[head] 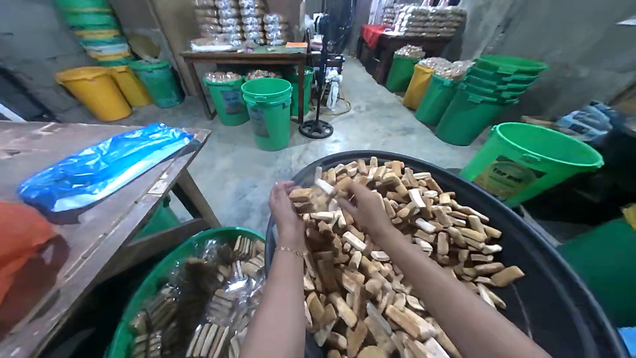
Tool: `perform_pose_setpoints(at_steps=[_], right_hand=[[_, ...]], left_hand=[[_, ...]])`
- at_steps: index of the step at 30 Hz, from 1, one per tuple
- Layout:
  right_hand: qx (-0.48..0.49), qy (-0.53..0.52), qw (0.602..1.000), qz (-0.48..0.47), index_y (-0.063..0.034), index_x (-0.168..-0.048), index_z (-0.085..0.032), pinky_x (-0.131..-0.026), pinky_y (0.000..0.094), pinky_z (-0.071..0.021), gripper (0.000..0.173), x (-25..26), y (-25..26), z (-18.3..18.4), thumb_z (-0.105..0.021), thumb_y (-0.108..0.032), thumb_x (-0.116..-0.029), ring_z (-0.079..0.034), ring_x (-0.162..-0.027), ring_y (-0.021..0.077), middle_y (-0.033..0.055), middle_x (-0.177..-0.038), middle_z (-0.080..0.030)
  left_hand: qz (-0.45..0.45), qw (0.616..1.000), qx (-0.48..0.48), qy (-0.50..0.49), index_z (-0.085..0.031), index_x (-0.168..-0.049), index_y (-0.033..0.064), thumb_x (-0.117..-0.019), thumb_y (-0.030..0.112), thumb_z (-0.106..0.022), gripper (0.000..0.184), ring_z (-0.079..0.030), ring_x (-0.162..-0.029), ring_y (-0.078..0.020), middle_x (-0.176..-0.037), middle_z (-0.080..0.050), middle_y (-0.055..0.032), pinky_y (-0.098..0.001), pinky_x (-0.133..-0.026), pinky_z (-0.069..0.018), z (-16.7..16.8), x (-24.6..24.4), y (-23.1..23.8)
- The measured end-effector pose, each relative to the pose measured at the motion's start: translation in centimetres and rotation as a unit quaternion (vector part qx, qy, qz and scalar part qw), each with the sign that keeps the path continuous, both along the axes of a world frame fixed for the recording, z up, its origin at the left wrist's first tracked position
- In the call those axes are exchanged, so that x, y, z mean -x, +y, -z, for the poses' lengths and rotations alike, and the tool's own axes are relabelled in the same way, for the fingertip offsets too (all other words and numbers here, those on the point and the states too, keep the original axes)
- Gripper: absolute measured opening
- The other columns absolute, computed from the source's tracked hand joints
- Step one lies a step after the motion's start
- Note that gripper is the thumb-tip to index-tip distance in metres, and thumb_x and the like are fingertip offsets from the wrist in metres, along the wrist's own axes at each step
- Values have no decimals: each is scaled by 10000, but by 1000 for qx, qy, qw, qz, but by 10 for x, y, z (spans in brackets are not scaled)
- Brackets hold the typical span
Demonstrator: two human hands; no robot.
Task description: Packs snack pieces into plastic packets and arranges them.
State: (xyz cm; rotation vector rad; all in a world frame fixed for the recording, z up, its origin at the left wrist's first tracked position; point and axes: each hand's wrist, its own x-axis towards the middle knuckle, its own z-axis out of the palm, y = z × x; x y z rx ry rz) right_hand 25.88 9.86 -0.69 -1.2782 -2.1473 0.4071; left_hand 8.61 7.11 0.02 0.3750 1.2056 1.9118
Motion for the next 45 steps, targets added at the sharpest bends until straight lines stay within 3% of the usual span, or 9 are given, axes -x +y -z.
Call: perform_pose_setpoints(at_steps=[4,9,12,18,23,28,33,38,45], right_hand=[[-263,231,935,-67,8,-1128,-644,-909,268,-589,259,-21,-42,-26,-689,-185,-962,-693,-993,70,71,-1046,-714],[-349,129,927,-58,-96,-1037,-744,-1007,403,-515,162,-22,-40,-30,-730,-220,-935,-605,-1196,277,165,-1271,-644],[-351,147,924,-30,-81,-1013,-707,-1024,399,-505,167,-29,-40,-40,-735,-225,-933,-601,-1214,249,154,-1287,-635],[-265,170,945,-92,-63,-1052,-759,-1034,358,-510,186,-34,-37,-45,-691,-209,-958,-583,-1245,215,159,-1326,-609],[-200,71,973,-87,-35,-1179,-739,-854,435,-601,241,-25,-47,-48,-608,-88,-983,-705,-998,269,171,-1135,-701],[96,-10,984,-153,-200,-1567,-432,-1018,471,-512,675,-30,-48,-77,-721,-226,-957,-604,-1239,252,125,-1464,-551],[12,-42,986,-160,-108,-1463,-562,-854,515,-571,574,-25,-48,-69,-747,-248,-938,-708,-926,268,134,-1098,-729],[24,-56,982,-177,-152,-1475,-562,-674,417,-549,486,-29,-45,-68,-657,-171,-998,-623,-685,188,73,-832,-683],[26,-112,982,-150,-152,-1497,-529,-780,568,-560,452,6,-51,-67,-572,-140,-1047,-705,-820,370,177,-939,-726]], left_hand=[[60,998,0,36,-592,-1123,-5,-1139,301,-263,450,-604,-589,-117,-774,-649,-63,-274,-535,-516,-1,-10,-4],[187,974,-67,111,-613,-1124,-8,-1136,325,-187,541,-670,-754,-118,-830,-686,-57,-316,-726,-574,-1,-26,-11],[312,936,-137,90,-506,-1332,32,-1122,308,-269,420,-676,-842,-113,-972,-689,-50,-308,-779,-578,-5,-18,-18],[373,901,-221,14,-470,-1420,67,-1050,105,-460,372,-710,-863,-107,-986,-714,-13,-299,-816,-605,-8,-20,-23],[353,913,-203,36,-520,-1378,45,-1049,54,-435,340,-701,-875,-99,-1029,-716,-27,-287,-822,-597,-5,-24,-22],[337,932,-128,23,-580,-1238,110,-1105,241,-355,292,-697,-813,-103,-938,-707,-15,-279,-739,-599,-8,-19,-23],[369,914,-40,165,-605,-1172,131,-1103,462,-301,454,-655,-755,-49,-874,-668,29,-246,-675,-572,-6,-8,-22],[284,913,-44,291,-669,-1141,91,-1114,396,-329,457,-629,-667,-77,-844,-671,-16,-269,-596,-552,-4,-8,-22],[116,930,-64,342,-682,-1106,105,-1118,403,-322,467,-595,-649,-15,-824,-664,35,-214,-613,-519,-1,-4,-23]])
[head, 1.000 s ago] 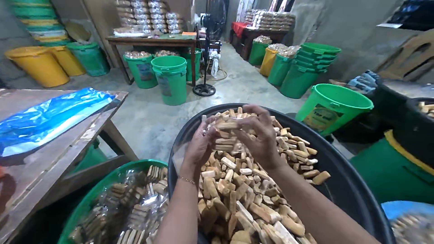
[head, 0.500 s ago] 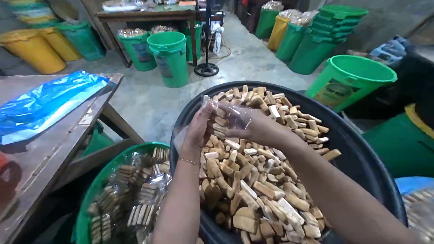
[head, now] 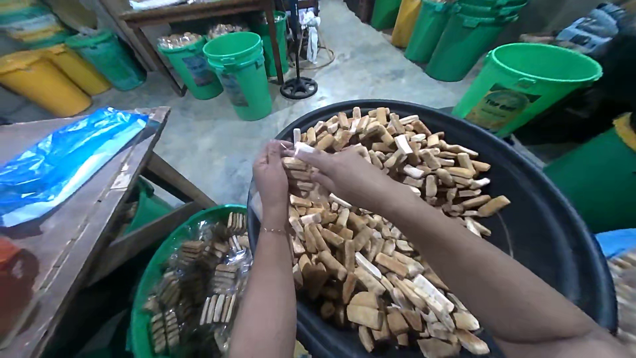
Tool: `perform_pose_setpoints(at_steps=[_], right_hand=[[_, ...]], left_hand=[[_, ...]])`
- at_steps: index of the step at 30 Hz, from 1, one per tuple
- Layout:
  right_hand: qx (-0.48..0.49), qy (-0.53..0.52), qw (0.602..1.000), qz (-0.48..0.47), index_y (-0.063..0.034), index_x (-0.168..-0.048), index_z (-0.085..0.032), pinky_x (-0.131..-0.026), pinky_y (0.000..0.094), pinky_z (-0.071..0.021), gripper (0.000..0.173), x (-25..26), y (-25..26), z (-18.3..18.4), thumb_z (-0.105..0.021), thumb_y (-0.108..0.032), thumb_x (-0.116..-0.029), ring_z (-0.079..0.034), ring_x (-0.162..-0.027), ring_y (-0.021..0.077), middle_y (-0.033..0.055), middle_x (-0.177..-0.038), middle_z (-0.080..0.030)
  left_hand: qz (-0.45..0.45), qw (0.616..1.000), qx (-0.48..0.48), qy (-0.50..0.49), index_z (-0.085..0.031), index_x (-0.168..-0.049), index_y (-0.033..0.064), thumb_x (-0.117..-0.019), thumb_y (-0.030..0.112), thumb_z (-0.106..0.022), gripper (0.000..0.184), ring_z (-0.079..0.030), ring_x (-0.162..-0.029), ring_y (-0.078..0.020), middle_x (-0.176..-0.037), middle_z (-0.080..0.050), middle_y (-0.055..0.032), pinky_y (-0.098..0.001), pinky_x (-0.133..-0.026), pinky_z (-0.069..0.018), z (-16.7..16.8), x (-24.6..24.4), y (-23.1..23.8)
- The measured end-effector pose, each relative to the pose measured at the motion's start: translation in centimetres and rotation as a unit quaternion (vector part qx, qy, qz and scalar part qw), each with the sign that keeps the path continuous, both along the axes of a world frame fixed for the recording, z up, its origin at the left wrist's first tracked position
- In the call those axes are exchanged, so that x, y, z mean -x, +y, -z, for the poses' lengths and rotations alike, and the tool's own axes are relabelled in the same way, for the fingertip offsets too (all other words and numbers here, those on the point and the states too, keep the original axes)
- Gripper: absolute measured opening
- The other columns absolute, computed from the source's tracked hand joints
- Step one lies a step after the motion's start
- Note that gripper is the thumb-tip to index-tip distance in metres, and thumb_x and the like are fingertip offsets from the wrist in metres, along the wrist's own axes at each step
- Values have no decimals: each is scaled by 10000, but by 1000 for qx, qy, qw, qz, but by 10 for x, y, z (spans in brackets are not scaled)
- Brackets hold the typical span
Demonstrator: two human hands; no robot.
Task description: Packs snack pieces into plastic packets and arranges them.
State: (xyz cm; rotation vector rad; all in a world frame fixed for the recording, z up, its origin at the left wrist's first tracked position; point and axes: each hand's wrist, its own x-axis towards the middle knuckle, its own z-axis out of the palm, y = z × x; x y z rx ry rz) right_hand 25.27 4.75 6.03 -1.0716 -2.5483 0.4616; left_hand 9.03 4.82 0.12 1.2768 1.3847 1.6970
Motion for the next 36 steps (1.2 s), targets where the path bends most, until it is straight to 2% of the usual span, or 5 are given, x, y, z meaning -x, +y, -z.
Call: perform_pose_setpoints(at_steps=[5,12,20,31,36], right_hand=[[-62,296,952,47,-21,-1271,-668,-678,411,-567,296,24,6,42,-489,-23,-1035,-663,-739,225,149,-1010,-720],[61,-40,994,-80,-23,-1355,-628,-1069,549,-451,344,50,13,112,-475,-67,-1051,-515,-1310,451,277,-1417,-527],[-110,293,946,82,64,-1172,-650,-800,305,-595,270,-32,-17,64,-646,-109,-964,-698,-871,163,153,-1019,-707],[-420,296,852,98,-181,-1093,-670,-1056,290,-458,120,-101,-40,31,-653,-268,-1011,-547,-1217,144,81,-1248,-569],[-276,325,896,123,5,-1114,-685,-842,194,-574,224,-127,-72,24,-616,-185,-1017,-687,-907,38,81,-1009,-734]], left_hand=[[-103,966,-33,-235,-609,-1152,82,-1131,368,-271,444,-636,-665,-52,-823,-654,27,-237,-624,-563,2,19,7],[-38,952,41,-301,-612,-1169,102,-1127,360,-258,440,-543,-516,-53,-679,-566,29,-210,-483,-479,7,14,15],[-32,948,107,-297,-622,-1164,50,-1129,381,-249,500,-631,-657,-151,-795,-635,-71,-316,-609,-552,0,-4,21],[302,926,33,-224,-520,-1379,13,-1119,359,-109,597,-706,-913,-134,-1066,-712,-72,-339,-811,-606,-27,-84,-39],[469,853,35,-227,-173,-1587,69,-929,270,-716,877,-694,-1087,-187,-1309,-642,-68,-381,-921,-602,-17,-84,-65]])
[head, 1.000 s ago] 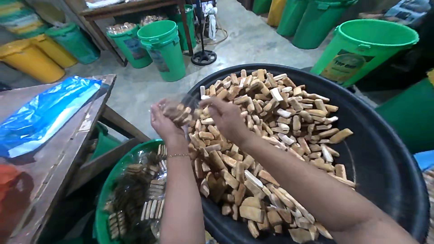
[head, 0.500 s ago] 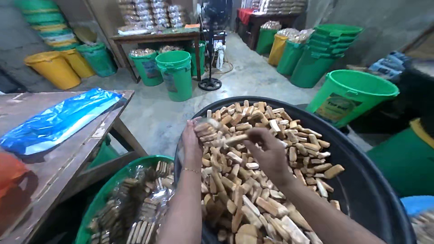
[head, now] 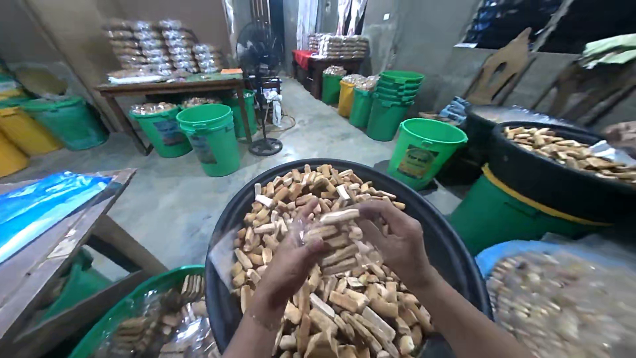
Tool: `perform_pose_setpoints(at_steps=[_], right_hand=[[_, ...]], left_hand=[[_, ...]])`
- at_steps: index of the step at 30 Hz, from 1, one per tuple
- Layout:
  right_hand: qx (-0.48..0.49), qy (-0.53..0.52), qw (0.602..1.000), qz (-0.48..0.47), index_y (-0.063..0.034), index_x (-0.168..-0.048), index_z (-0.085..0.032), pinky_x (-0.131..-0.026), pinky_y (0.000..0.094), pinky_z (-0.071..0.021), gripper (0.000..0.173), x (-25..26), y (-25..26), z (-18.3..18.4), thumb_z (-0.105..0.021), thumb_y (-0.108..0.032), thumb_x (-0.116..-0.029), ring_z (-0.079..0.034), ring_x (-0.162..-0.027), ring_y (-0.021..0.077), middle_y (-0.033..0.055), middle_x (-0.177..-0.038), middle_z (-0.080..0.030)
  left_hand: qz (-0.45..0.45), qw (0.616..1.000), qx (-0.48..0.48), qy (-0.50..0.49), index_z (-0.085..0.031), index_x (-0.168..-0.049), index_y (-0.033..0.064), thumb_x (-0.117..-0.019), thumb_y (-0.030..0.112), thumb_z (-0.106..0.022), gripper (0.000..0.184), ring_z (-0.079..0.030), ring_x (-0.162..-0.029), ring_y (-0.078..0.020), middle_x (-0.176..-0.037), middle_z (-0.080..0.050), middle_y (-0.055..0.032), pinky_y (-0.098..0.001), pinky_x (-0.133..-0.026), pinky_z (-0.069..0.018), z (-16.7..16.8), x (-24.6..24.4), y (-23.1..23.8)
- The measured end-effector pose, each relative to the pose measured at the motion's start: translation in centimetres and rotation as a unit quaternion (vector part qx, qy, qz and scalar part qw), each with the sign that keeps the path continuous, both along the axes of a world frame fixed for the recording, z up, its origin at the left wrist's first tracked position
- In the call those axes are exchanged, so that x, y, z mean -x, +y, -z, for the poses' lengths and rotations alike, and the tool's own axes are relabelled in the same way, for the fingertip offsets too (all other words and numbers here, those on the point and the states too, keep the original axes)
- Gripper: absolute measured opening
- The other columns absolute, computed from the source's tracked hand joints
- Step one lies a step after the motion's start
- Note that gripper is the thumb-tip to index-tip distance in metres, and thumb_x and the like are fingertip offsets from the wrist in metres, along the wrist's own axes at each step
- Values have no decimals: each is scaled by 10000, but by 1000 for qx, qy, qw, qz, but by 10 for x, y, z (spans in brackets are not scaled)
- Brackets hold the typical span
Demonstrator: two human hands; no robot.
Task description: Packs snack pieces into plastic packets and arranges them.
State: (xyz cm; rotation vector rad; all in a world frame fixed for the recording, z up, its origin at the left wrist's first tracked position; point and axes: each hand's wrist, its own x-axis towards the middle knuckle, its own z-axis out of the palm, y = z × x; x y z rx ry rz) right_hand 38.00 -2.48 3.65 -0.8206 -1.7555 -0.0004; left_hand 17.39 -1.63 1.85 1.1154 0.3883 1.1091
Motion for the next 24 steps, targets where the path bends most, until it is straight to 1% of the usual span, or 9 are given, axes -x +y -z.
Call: perform_pose_setpoints(at_steps=[2,6,9,11,16,18,20,22,24], right_hand=[[-31,-9,999,31,20,-1082,-650,-807,144,-546,195,-6,-11,4,-595,-158,-1025,-661,-850,17,86,-941,-709],[-23,-61,997,42,-41,-1136,-722,-792,183,-543,224,-7,-28,18,-543,-145,-1049,-653,-845,93,114,-960,-700],[59,-121,991,22,-82,-1234,-739,-792,329,-601,304,-4,-47,23,-548,-86,-997,-723,-842,213,128,-991,-750],[119,-114,986,-16,-106,-1259,-733,-783,359,-600,346,-11,-57,23,-540,-60,-975,-714,-867,228,142,-1020,-732],[356,-10,914,-195,-61,-1091,-726,-936,237,-542,260,-42,-69,12,-520,-192,-1001,-601,-1185,55,60,-1316,-623],[435,18,862,-261,-22,-1044,-675,-809,208,-575,194,-39,-77,12,-501,-80,-980,-657,-932,-8,-8,-1068,-684],[452,25,853,-258,-14,-1014,-662,-661,156,-522,213,-39,-85,14,-461,-34,-950,-594,-727,-45,-37,-908,-658],[443,-25,872,-206,-6,-1077,-689,-677,188,-463,278,-49,-90,11,-443,0,-949,-541,-749,-6,10,-954,-659],[453,-116,871,-148,3,-1181,-698,-836,413,-527,308,-52,-94,4,-465,28,-982,-641,-919,220,156,-1084,-694]], left_hand=[[-22,998,59,-11,-262,-1563,69,-976,160,-603,685,-705,-1040,-199,-1243,-663,-87,-388,-901,-606,3,-10,-13],[-51,991,121,-28,-330,-1551,112,-1013,377,-582,650,-729,-987,-223,-1184,-699,-103,-397,-820,-636,4,-21,-34],[-58,995,78,33,-366,-1519,59,-1052,127,-467,482,-726,-982,-167,-1191,-696,-69,-353,-851,-625,1,-18,-44],[-91,991,46,84,-351,-1517,45,-1014,45,-512,528,-727,-942,-150,-1155,-698,-68,-337,-832,-627,4,-14,-45],[-164,975,25,150,-310,-1537,46,-997,64,-558,594,-723,-902,-141,-1158,-668,-97,-318,-780,-634,-4,-17,-42],[-117,975,0,188,-273,-1546,43,-1014,117,-523,592,-711,-893,-114,-1157,-649,-85,-302,-777,-628,-10,-24,-40],[-88,970,-25,224,-267,-1538,37,-1035,161,-484,562,-706,-854,-92,-1087,-663,-64,-285,-766,-623,-13,-29,-37],[-76,961,-54,261,-257,-1544,33,-1044,151,-471,557,-705,-818,-90,-984,-687,-44,-290,-761,-617,-15,-31,-32],[-58,936,-106,331,-243,-1553,45,-1021,140,-510,603,-712,-828,-81,-1011,-709,-39,-283,-758,-616,-19,-38,-35]])
